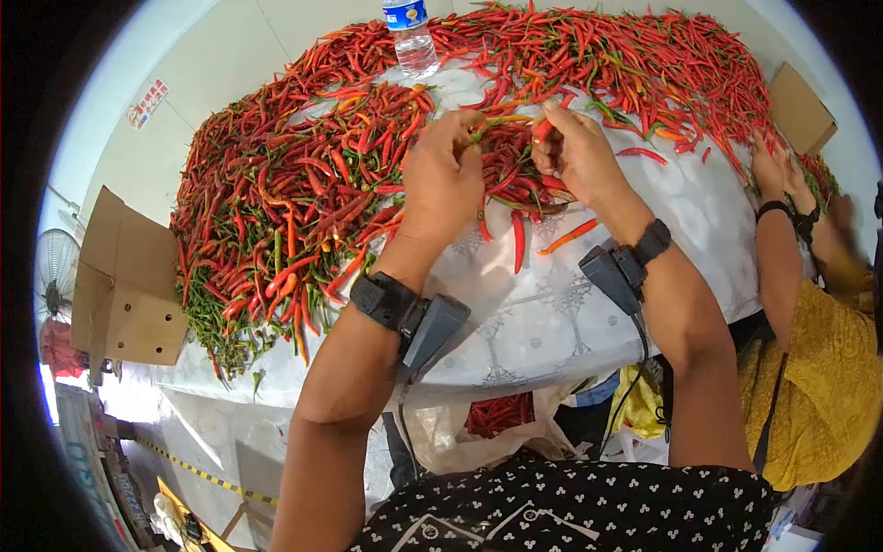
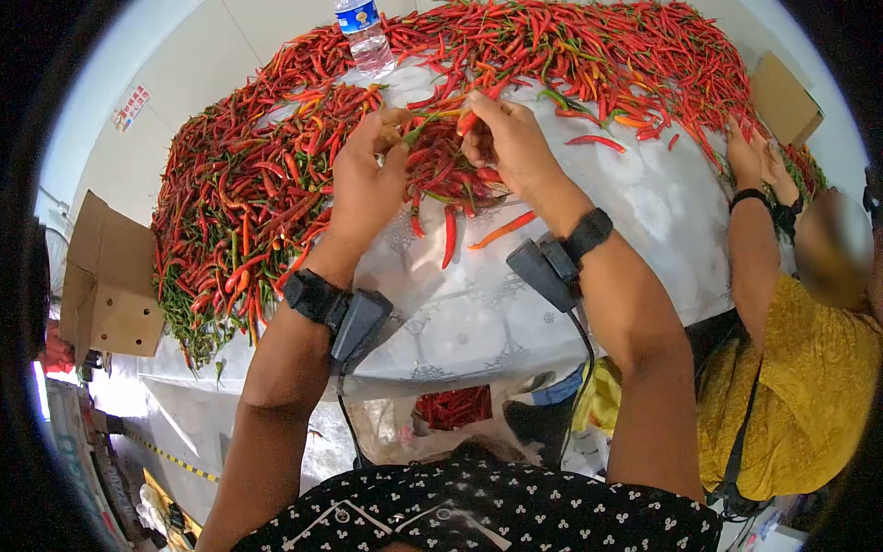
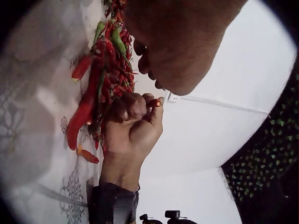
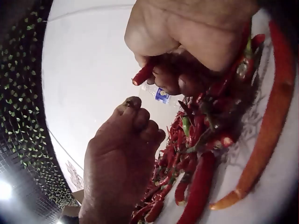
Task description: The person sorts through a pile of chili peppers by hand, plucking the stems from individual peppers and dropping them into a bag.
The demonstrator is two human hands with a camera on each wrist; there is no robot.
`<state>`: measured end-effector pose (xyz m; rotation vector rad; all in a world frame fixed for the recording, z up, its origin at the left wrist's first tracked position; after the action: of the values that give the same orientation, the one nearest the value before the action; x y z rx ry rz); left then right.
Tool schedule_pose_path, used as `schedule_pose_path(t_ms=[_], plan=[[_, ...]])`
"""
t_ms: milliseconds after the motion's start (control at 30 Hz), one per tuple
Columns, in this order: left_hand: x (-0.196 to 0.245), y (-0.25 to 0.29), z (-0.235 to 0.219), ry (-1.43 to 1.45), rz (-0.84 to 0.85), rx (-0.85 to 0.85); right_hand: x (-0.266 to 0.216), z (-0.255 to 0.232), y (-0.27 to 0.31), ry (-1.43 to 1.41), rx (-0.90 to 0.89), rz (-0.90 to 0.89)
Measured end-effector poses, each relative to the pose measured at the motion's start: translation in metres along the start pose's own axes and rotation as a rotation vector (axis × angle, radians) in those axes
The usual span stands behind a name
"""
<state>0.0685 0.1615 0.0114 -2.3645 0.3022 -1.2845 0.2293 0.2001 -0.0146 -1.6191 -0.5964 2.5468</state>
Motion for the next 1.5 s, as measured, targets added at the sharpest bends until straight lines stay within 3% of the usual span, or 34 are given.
schedule_pose_path(t_ms=[33,167,267,333,400,533,600,633,667,767,867,1000,1100,1167,1267,1367,1500], plan=[[0.0,-0.001,-0.004,-0.037,0.03,0.093,-0.001,-0.004,-0.002,-0.005,0.035,-0.015],[0.001,0.002,-0.001,-0.041,0.045,0.007,-0.004,-0.007,-0.001,0.029,0.034,-0.044],[0.006,0.007,0.009,-0.101,0.107,-0.12,-0.007,-0.009,-0.003,0.084,-0.005,-0.114],[0.006,0.012,0.02,-0.185,0.071,-0.352,-0.007,-0.011,-0.004,0.067,0.01,-0.137],[0.006,0.015,0.022,-0.214,0.107,-0.291,-0.007,-0.011,-0.002,0.065,0.016,-0.129],[0.001,0.009,0.021,-0.349,0.055,-0.311,-0.007,0.0,0.001,0.287,-0.185,0.0],[-0.005,0.008,0.02,-0.361,0.064,-0.282,-0.012,0.011,0.003,0.863,-0.374,-0.179],[-0.007,0.006,0.018,-0.383,0.075,-0.227,-0.016,0.014,0.005,0.965,-0.399,-0.264],[-0.01,0.005,0.016,-0.404,0.083,-0.173,-0.018,0.015,0.007,0.961,-0.401,-0.262],[-0.012,0.003,0.015,-0.42,0.044,-0.135,-0.015,0.015,0.008,1.38,-0.523,-0.191],[-0.013,0.004,0.015,-0.353,0.083,-0.128,-0.013,0.021,0.012,1.34,-0.574,-0.265],[-0.014,0.004,0.012,-0.313,0.057,-0.138,-0.013,0.027,0.013,1.373,-0.584,-0.184],[-0.014,0.001,0.009,-0.211,-0.008,-0.151,-0.014,0.021,0.011,1.24,-0.553,-0.082],[-0.013,-0.002,0.006,-0.14,-0.006,-0.164,-0.017,0.017,0.011,0.904,-0.369,0.009],[-0.008,0.0,0.005,-0.01,0.012,-0.164,-0.007,0.016,0.01,0.663,-0.289,0.076],[-0.012,0.001,0.011,0.232,-0.095,-0.299,-0.006,0.019,0.012,0.507,-0.292,0.182],[-0.01,-0.002,0.014,0.341,-0.08,-0.241,-0.011,0.024,0.017,0.505,-0.267,0.128]])
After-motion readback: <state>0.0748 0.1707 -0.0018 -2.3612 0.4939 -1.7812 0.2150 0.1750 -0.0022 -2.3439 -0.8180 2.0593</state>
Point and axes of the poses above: each hand's wrist, its own y-axis away from the middle knuckle, its own z-axis out of the palm, x = y × z, the point moved 5 cm from there along -y, towards the middle knuckle, and after that the axes turned 13 degrees about -z, right-handed, at the moved point
